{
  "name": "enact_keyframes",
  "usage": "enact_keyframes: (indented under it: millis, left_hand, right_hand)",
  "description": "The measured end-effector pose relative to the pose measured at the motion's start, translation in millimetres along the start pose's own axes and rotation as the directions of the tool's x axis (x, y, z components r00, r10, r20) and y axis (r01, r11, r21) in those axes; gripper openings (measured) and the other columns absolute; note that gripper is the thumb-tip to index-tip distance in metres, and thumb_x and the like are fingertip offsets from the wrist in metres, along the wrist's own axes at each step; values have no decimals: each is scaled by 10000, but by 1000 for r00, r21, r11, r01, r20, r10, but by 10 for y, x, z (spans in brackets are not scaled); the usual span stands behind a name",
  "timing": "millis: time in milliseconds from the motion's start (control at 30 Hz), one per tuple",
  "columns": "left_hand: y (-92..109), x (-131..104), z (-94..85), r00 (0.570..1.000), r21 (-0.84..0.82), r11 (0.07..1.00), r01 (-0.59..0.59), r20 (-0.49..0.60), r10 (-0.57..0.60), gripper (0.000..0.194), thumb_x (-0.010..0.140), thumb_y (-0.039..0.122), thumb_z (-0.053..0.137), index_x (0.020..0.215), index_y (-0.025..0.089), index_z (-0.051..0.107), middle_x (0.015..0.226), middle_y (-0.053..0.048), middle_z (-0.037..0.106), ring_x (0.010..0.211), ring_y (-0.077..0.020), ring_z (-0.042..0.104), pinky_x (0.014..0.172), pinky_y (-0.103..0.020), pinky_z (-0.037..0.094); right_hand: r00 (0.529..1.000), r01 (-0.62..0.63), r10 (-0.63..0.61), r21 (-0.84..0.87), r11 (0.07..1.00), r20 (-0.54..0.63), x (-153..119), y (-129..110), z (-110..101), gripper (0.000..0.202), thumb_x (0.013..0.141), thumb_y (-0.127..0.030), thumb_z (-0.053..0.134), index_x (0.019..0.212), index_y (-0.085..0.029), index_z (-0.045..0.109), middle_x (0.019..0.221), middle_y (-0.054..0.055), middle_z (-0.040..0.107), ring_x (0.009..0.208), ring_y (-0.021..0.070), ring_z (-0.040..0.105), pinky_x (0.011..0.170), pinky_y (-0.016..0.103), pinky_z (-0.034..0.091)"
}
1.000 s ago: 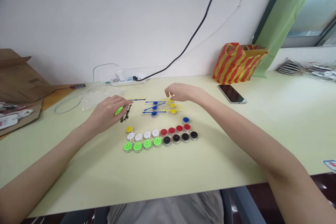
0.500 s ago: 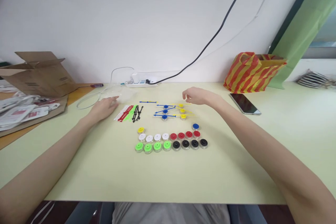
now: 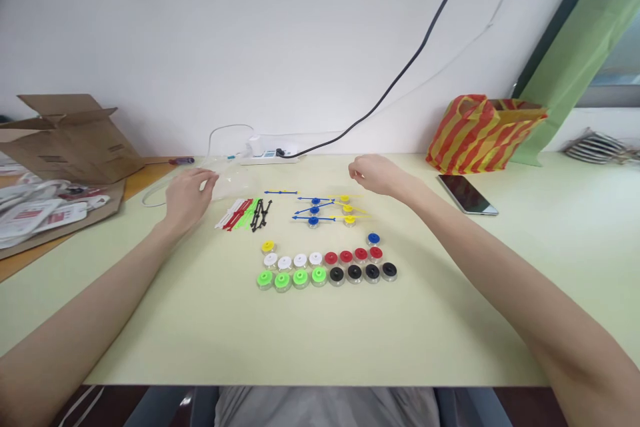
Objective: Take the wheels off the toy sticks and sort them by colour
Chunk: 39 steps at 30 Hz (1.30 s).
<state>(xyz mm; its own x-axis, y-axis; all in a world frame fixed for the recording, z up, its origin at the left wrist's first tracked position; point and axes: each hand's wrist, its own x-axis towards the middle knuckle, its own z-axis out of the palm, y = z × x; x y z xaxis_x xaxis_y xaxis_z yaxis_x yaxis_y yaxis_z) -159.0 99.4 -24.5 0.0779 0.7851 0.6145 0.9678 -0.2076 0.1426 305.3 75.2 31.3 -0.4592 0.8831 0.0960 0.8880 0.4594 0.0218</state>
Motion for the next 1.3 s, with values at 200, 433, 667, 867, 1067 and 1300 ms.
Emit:
enact_keyframes:
  millis: [200,433,667,867,1067,1300]
  left_hand:
    - [690,-79,-175,977,-665,746,38,-131,-167,304,961,486,622,922,218,762,1028,-100,797,1023,-274,719,924,-420,543]
    - [1228,-290,-279,946,-939,124,320,312,-84,329,824,501,840,877,197,728,1064,-108,809,978,-242,767,792,-332,577]
    - [1304,-391,-254,909,-902,138,409,415,20,365,850,517,838,900,166,747,1083,-137,806,902,-257,789,740,-325,582]
    - [1426,-444,-310,873,-873,158,461,478,94,372,878,508,819,954,168,687,1112,-144,808,908,-271,806,750,-324,603]
    - [1536,-478,-396,852,-853,204,480,509,126,424,849,489,846,996,213,560,1069,-114,817,883,-297,818,673,-325,620]
    - [1484,-462,-360,877,-858,202,472,481,-7,433,845,482,831,1055,203,574,1033,-120,818,820,-279,814,610,-309,624]
  right_hand:
    - [957,59,6,215,975,-290,-56,-249,-86,383,1037,-231,499,1378,-135,644,1259,175,727,1117,289,670,974,385,490]
    - [960,145,42,623,768,-276,-73,-596,-134,776,1064,-466,530,1708,-201,186,1541,204,586,1274,279,645,1064,413,522]
    - [990,60,69,809,585,-124,-67,-738,-81,1138,954,-531,714,1729,-266,-75,1559,203,559,1168,277,708,995,414,592]
    - [967,127,142,886,447,-210,-56,-894,31,1061,845,-308,768,1690,-255,129,1097,59,735,796,218,737,822,437,641]
    - [964,127,166,907,401,-209,-45,-955,68,818,738,-108,624,1492,-251,339,834,-45,692,667,190,706,729,389,622]
    - [963,91,219,957,276,-155,16,-817,104,652,640,-53,581,1251,-247,457,737,-69,690,630,163,698,635,283,560]
